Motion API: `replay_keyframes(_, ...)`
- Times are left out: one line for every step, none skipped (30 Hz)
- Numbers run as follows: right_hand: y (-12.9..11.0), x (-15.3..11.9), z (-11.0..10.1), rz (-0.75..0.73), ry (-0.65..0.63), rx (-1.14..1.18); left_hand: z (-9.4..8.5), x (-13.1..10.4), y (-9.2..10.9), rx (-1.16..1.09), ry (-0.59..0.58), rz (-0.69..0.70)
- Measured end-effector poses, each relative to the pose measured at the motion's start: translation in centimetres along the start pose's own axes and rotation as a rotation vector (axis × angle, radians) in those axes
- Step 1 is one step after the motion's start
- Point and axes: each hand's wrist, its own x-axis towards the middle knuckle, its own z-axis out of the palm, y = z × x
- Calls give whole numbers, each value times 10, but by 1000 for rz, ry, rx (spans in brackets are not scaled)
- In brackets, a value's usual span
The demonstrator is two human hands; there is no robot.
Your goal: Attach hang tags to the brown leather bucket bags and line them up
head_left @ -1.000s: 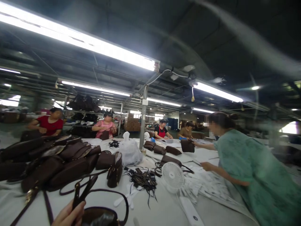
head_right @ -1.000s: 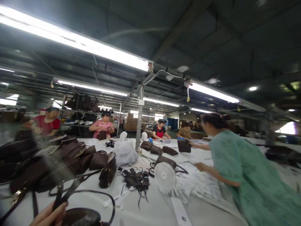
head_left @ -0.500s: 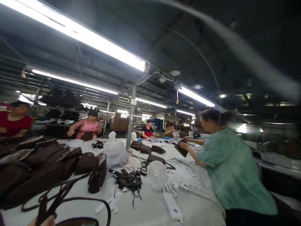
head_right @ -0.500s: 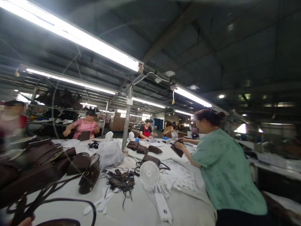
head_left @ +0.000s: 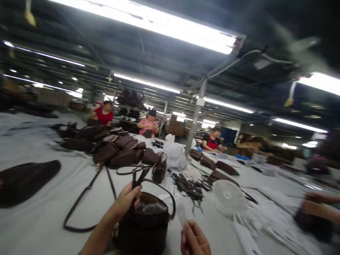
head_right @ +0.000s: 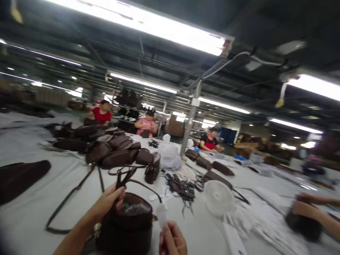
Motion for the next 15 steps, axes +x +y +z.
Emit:
replay_keyframes(-12, 2, 16, 10, -53, 49, 2, 1, 0, -10, 18, 4)
replay_keyframes(-26, 5, 32, 16, -136, 42, 4, 2, 0, -20, 26, 8)
replay_keyframes(-38, 8, 48, 16, -219, 2, 4, 4, -1, -26, 30, 18)
replay_keyframes(-50, 13, 63, 11, -278, -59, 3, 5, -2, -26, 31, 33)
replay_keyframes(-59, 19, 77, 4, -302, -133, 3, 6, -4, -23, 34, 52)
replay_keyframes(-66, 26, 89, 4, -302, -212, 2, 6, -5, -18, 41, 77)
replay_keyframes(-69, 33, 100, 9, -281, -291, 1, 5, -7, -10, 49, 106)
replay_keyframes(-70, 41, 109, 22, -247, -368, 1, 4, -8, 0, 61, 138)
replay_keyframes(-67, 48, 115, 34, -211, -438, 0, 2, -9, 13, 77, 171)
replay_keyframes(-63, 55, 120, 41, -184, -492, 0, 0, -10, 28, 94, 201)
replay_keyframes(-57, 61, 123, 43, -166, -526, 1, -2, -10, 47, 110, 224)
replay_keyframes(-50, 67, 126, 37, -156, -537, 1, -4, -10, 66, 118, 235)
replay_keyframes(-44, 71, 127, 25, -163, -527, 1, -7, -9, 85, 112, 233)
replay_keyframes(-37, 75, 127, 7, -193, -498, 2, -8, -7, 105, 97, 228)
replay_keyframes(-32, 79, 126, -19, -230, -453, 2, -10, -5, 134, 69, 232)
